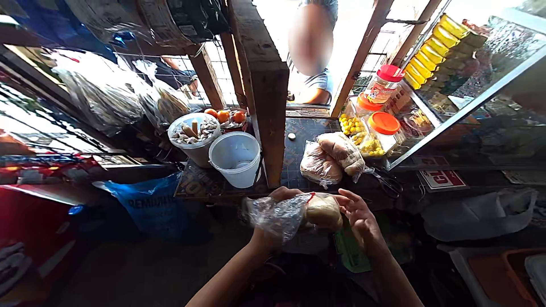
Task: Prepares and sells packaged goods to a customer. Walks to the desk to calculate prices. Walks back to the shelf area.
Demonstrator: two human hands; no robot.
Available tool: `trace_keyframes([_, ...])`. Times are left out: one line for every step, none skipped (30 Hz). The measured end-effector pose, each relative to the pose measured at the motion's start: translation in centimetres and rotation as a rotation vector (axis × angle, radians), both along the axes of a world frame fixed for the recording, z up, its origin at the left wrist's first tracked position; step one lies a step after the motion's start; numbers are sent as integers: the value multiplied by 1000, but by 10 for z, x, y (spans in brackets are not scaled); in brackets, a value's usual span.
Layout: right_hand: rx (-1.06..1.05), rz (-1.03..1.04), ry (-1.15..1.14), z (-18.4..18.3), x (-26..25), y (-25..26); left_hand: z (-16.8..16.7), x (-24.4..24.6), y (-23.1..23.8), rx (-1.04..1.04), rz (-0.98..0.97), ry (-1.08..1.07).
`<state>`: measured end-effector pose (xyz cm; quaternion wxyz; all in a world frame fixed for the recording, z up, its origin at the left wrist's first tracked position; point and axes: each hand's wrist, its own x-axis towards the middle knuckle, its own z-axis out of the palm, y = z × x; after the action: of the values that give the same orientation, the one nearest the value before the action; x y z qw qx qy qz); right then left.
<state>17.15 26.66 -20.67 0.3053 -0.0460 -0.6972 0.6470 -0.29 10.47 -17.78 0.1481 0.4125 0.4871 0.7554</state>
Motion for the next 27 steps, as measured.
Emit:
trace_keyframes([-129, 12, -54, -5, 6, -1, -1, 0, 0, 27, -30, -79])
trace_keyframes([-279, 19, -127, -8, 11, -3, -1, 1, 0, 46, -46, -162])
trace_keyframes([-435, 20, -219, -10, 15, -7, -3, 1, 1, 74, -74, -261])
trace_keyframes([-581, 31, -315, -15, 18, -14, -3, 3, 3, 104, -87, -368])
trace_keyframes([-726, 109, -391, -20, 21, -21, -1, 5, 6, 127, -102, -441])
trace_keyframes([-865, 272, -408, -29, 25, -26, 3, 7, 9, 153, -123, -469])
trace_keyframes([-964, 464, -364, -37, 27, -32, 6, 7, 12, 180, -169, -446])
trace_keyframes([-1032, 610, -291, -44, 28, -37, 7, 7, 16, 219, -232, -408])
trace_keyframes([-1087, 656, -198, -47, 29, -43, 6, 7, 19, 261, -286, -357])
trace_keyframes([-1129, 627, -90, -47, 31, -47, 5, 6, 22, 305, -336, -302])
trace_keyframes([-1149, 576, 8, -45, 33, -49, 3, 4, 23, 332, -364, -245])
trace_keyframes([-1150, 512, 81, -42, 36, -48, 2, 3, 23, 330, -358, -206])
trace_keyframes([-1136, 447, 131, -41, 40, -45, 0, 4, 21, 301, -335, -205])
trace_keyframes([-1107, 389, 167, -40, 44, -39, -2, 7, 19, 255, -293, -240])
trace_keyframes([-1077, 321, 176, -39, 49, -34, -3, 12, 16, 203, -261, -308])
trace_keyframes([-1040, 259, 170, -38, 54, -29, -5, 17, 13, 148, -243, -367])
trace_keyframes([-1004, 210, 154, -37, 60, -23, -7, 23, 10, 113, -257, -420])
trace_keyframes([-978, 174, 137, -36, 64, -18, -10, 28, 9, 97, -298, -470])
trace_keyframes([-956, 151, 122, -34, 68, -13, -13, 31, 7, 104, -361, -525])
trace_keyframes([-935, 132, 108, -32, 70, -9, -17, 33, 4, 120, -437, -569])
trace_keyframes([-915, 119, 92, -30, 72, -4, -20, 34, 2, 147, -500, -615])
trace_keyframes([-895, 119, 79, -28, 73, 1, -23, 36, 0, 171, -542, -658])
trace_keyframes([-871, 125, 60, -26, 73, 7, -28, 37, -3, 185, -587, -681])
trace_keyframes([-843, 138, 34, -24, 73, 13, -32, 38, -6, 190, -626, -706])
trace_keyframes([-813, 154, 9, -23, 72, 20, -35, 40, -10, 187, -650, -738])
trace_keyframes([-780, 169, -16, -21, 69, 25, -37, 42, -14, 188, -663, -777])
trace_keyframes([-751, 194, -38, -20, 64, 31, -40, 43, -17, 198, -660, -812])
